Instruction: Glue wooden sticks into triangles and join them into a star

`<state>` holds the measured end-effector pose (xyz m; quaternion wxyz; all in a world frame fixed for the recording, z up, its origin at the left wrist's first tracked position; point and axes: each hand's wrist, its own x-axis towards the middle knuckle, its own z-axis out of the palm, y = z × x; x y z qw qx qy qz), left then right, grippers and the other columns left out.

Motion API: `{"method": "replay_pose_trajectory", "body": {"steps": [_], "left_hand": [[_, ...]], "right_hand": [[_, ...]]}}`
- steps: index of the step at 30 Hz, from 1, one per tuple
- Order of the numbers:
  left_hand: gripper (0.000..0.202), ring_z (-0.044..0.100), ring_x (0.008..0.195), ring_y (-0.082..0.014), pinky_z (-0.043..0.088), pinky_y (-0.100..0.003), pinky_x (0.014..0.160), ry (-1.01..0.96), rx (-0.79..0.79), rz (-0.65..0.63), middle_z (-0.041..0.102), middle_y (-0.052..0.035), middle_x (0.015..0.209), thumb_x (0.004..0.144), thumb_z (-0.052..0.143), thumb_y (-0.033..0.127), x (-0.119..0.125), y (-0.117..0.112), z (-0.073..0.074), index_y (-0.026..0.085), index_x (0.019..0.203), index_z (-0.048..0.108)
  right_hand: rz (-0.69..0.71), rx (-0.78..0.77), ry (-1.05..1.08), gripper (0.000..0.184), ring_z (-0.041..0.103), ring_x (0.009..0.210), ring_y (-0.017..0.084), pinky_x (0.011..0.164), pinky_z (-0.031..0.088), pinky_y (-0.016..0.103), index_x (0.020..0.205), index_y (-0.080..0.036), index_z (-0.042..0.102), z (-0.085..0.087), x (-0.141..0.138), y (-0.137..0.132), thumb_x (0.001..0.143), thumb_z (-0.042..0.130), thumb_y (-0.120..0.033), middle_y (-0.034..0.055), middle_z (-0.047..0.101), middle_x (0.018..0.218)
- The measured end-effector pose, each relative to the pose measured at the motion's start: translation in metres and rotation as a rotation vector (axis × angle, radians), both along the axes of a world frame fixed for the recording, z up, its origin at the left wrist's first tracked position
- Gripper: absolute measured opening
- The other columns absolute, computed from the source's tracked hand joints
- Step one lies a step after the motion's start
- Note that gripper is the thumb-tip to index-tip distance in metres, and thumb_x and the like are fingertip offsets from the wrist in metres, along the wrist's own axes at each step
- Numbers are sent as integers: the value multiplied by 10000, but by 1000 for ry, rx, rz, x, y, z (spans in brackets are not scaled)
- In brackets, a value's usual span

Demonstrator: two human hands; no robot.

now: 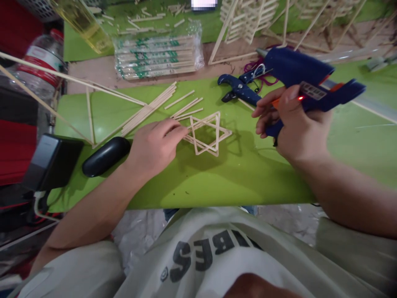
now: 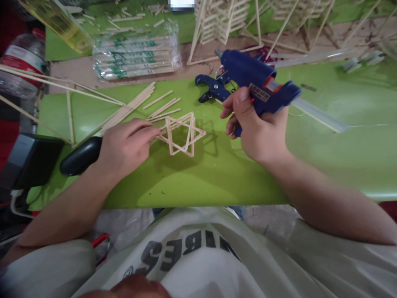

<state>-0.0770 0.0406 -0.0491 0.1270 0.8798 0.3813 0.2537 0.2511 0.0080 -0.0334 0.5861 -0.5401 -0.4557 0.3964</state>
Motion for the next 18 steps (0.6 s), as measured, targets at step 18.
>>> {"method": "replay_pose_trajectory", "body": {"steps": [18], "left_hand": [[339,748,736,-152,690,-332,771,-930,-649,147,809,-32,922,933,992,520,18,-12,1,230,1002,830]], "right_hand": [[348,318,-257,434,641,581,181,539,487,379,957,-281,779,-2,-11,-33,995,802,-713,55,757,870]]}}
